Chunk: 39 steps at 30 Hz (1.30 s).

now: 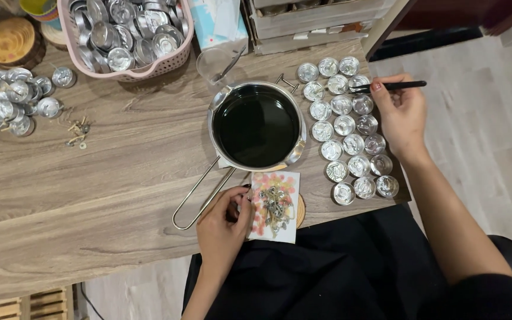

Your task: Making candles by placing decorations into small metal containers and preparing wicks and wax.

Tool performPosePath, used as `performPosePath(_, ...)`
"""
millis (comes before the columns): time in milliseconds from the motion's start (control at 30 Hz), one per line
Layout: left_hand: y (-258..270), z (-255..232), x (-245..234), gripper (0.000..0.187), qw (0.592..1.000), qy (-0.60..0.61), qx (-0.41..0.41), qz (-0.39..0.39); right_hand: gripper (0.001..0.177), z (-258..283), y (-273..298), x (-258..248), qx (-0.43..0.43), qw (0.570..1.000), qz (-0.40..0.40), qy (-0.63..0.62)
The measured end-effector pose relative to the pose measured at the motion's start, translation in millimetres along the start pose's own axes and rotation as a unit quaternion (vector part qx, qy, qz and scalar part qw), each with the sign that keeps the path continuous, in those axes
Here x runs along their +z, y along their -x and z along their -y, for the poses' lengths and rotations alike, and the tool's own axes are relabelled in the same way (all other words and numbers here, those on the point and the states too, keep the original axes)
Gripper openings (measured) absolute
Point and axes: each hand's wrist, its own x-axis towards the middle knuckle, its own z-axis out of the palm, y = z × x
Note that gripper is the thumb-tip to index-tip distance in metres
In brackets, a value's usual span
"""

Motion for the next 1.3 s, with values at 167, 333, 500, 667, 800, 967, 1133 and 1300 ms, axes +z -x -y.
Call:
performPosePath(167,-0.7,-1.9,-0.9,0.017,1.000,-0.003,-0.007,0.001,0.009,7.0,-1.7,8.8,0.001,1.000,-0.011,0.005)
performPosePath(333,-0.6,-1.9,-1.0,0.017,1.000,-0.001,-0.023,0.011,0.011,10.4,-6.4,12.7,-0.018,0.998,-0.019,0.062)
performPosePath(500,-0.4,0.0,0.6,0.016,1.000,-0.008,-0.023,0.012,0.013,11.0,-6.9,16.6,-0.021,0.996,-0.026,0.084)
performPosePath(667,-0.6,1.1,1.2,0.016,1.000,-0.007,-0.022,0.010,0.013,14.8,-4.1,14.2,-0.009,0.993,-0.022,0.112)
performPosePath(800,-0.2,-0.1,0.4,0.015,0.999,-0.010,-0.030,0.015,0.015,25.0,-4.1,14.2,-0.007,0.986,-0.017,0.166)
performPosePath(967,-1.0,-0.2,0.5,0.016,1.000,-0.011,-0.018,0.009,0.020,37.1,-9.2,15.2,-0.015,0.974,-0.013,0.227)
performPosePath(1133,-1.4,-1.5,0.0,0.017,0.999,-0.015,-0.030,0.017,0.023,40.3,-17.4,14.8,-0.015,0.962,0.004,0.273)
performPosePath(1300,-1.0,-1.3,0.3,0.017,0.999,-0.014,-0.031,0.014,0.017,50.5,-19.3,13.3,-0.040,0.958,0.053,0.280)
